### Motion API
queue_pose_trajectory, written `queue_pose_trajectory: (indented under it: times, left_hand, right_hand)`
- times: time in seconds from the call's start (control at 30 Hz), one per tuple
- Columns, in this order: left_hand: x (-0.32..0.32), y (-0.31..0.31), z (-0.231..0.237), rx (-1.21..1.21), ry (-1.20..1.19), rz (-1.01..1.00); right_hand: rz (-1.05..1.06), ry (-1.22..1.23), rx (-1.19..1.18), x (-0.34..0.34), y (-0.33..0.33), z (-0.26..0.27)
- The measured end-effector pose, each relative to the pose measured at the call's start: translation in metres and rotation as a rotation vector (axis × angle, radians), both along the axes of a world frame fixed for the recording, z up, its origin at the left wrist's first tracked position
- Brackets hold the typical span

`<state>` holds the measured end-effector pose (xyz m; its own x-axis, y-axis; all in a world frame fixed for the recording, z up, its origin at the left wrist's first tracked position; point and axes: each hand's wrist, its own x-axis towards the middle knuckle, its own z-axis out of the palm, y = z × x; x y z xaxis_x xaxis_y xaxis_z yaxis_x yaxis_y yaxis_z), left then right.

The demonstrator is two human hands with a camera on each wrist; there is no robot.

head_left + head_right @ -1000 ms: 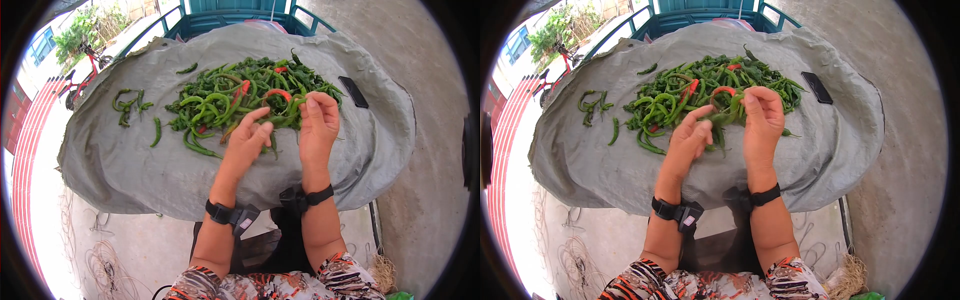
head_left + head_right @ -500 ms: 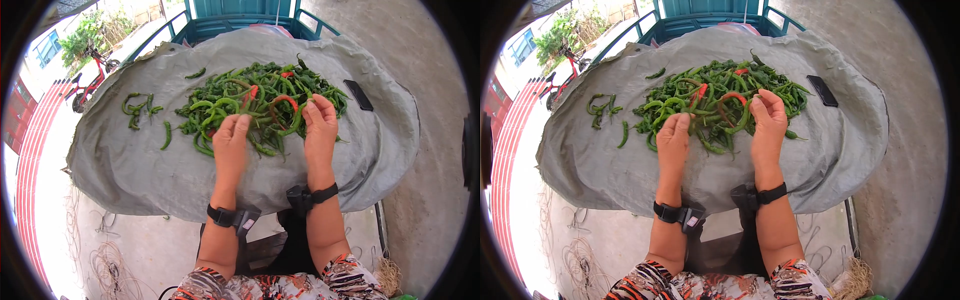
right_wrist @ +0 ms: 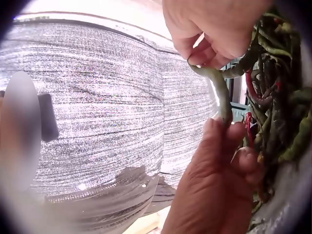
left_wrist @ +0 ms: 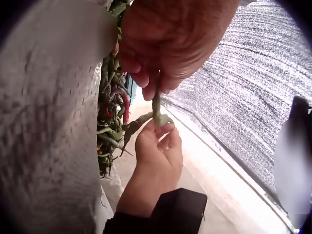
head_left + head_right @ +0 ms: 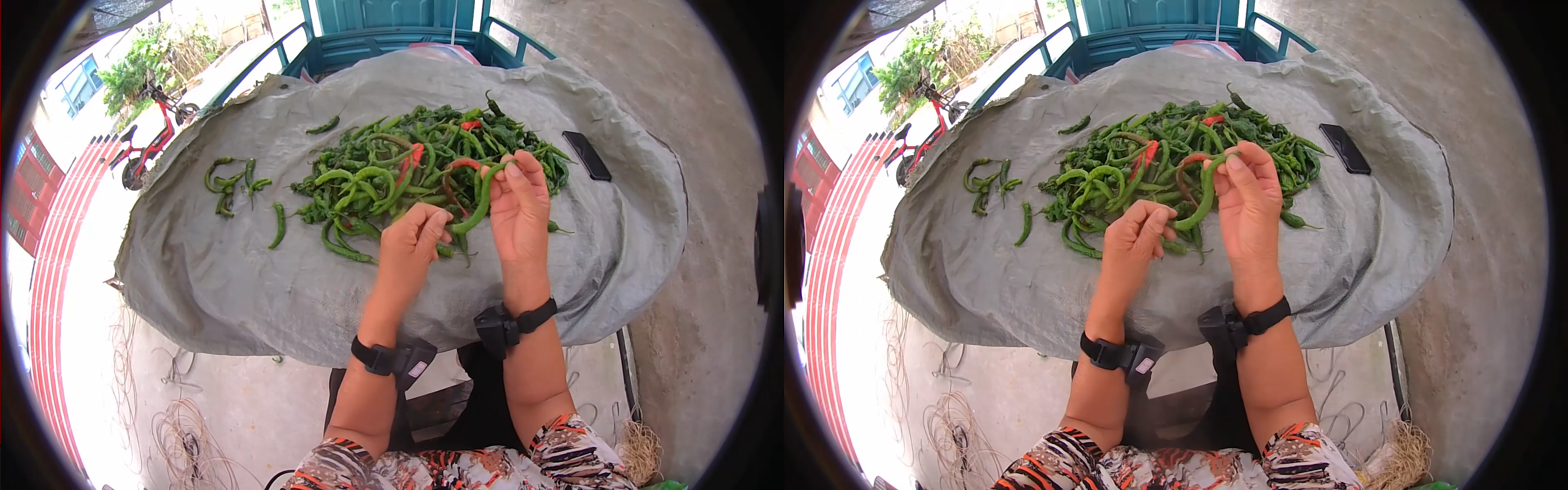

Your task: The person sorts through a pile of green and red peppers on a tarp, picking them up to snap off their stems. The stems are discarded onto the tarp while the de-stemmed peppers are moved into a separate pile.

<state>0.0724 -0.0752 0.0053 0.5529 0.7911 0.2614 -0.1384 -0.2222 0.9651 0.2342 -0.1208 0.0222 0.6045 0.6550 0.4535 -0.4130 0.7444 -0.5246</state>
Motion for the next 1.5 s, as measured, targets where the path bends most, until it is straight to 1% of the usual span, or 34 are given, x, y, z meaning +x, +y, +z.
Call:
queue_pose_trajectory:
  times: [0.1, 0.2, 0.3, 0.33, 0.4, 0.43, 0.53, 0.6, 0.77, 0.83, 0.93, 1.03, 1.1, 1.17, 1.23, 1.33, 1.4, 1.43, 1.5]
  left_hand:
    - [0.001, 0.000, -0.001, -0.020, 0.000, 0.012]
    - [-0.006, 0.003, 0.002, -0.131, -0.082, -0.066]
    - [-0.014, 0.010, 0.009, -0.173, -0.235, -0.079]
    - [-0.018, 0.011, 0.013, -0.167, -0.272, -0.022]
    - [-0.023, 0.024, 0.006, -0.215, -0.401, 0.022]
    - [-0.023, 0.028, 0.004, -0.238, -0.466, 0.043]
    - [-0.019, 0.017, 0.031, -0.283, -0.654, 0.155]
    - [-0.022, 0.022, 0.022, -0.195, -0.491, 0.114]
    - [-0.009, 0.014, 0.013, -0.040, -0.190, -0.040]
    - [-0.004, 0.006, 0.009, -0.048, -0.077, -0.144]
    - [0.008, -0.006, 0.006, -0.069, -0.081, -0.159]
    - [0.011, -0.005, 0.004, -0.088, -0.066, -0.142]
    - [0.009, -0.003, 0.005, -0.079, -0.091, -0.128]
    - [0.005, 0.001, 0.011, -0.088, -0.060, -0.030]
    - [-0.003, 0.010, 0.015, -0.126, -0.137, 0.033]
    - [-0.012, 0.030, 0.015, -0.207, -0.336, 0.050]
    - [-0.001, 0.028, 0.023, -0.184, -0.478, 0.316]
    - [0.002, 0.028, 0.026, -0.170, -0.549, 0.451]
    - [-0.010, 0.034, 0.018, -0.089, -0.409, 0.461]
  right_hand:
    - [0.008, -0.002, -0.002, 0.001, 0.002, -0.002]
    - [-0.013, 0.005, -0.018, 0.001, 0.002, -0.002]
    - [-0.026, -0.002, -0.103, 0.005, 0.000, -0.002]
    - [-0.062, 0.000, -0.150, 0.005, 0.000, -0.003]
    - [-0.135, 0.002, -0.241, 0.004, 0.003, -0.006]
    - [-0.125, 0.005, -0.234, 0.004, 0.003, -0.007]
    - [-0.080, 0.027, -0.186, 0.005, 0.002, -0.007]
    - [-0.030, 0.063, -0.120, 0.007, 0.001, -0.005]
    - [0.293, 0.147, 0.047, 0.006, -0.004, 0.002]
    - [0.419, 0.177, 0.083, 0.000, -0.003, 0.003]
    - [0.573, 0.215, 0.104, -0.012, -0.002, 0.002]
    - [0.544, 0.230, 0.084, -0.014, -0.002, 0.004]
    - [0.363, 0.134, -0.052, -0.010, -0.003, 0.004]
    - [0.204, 0.043, -0.187, -0.005, -0.007, 0.006]
    - [-0.054, -0.081, -0.348, 0.001, -0.011, 0.005]
    - [-0.379, -0.253, -0.565, 0.020, -0.023, 0.005]
    - [-0.582, -0.399, -0.732, 0.036, -0.036, 0.011]
    - [-0.722, -0.565, -0.839, 0.050, -0.043, 0.007]
    - [-1.000, -0.899, -1.039, 0.076, -0.055, -0.007]
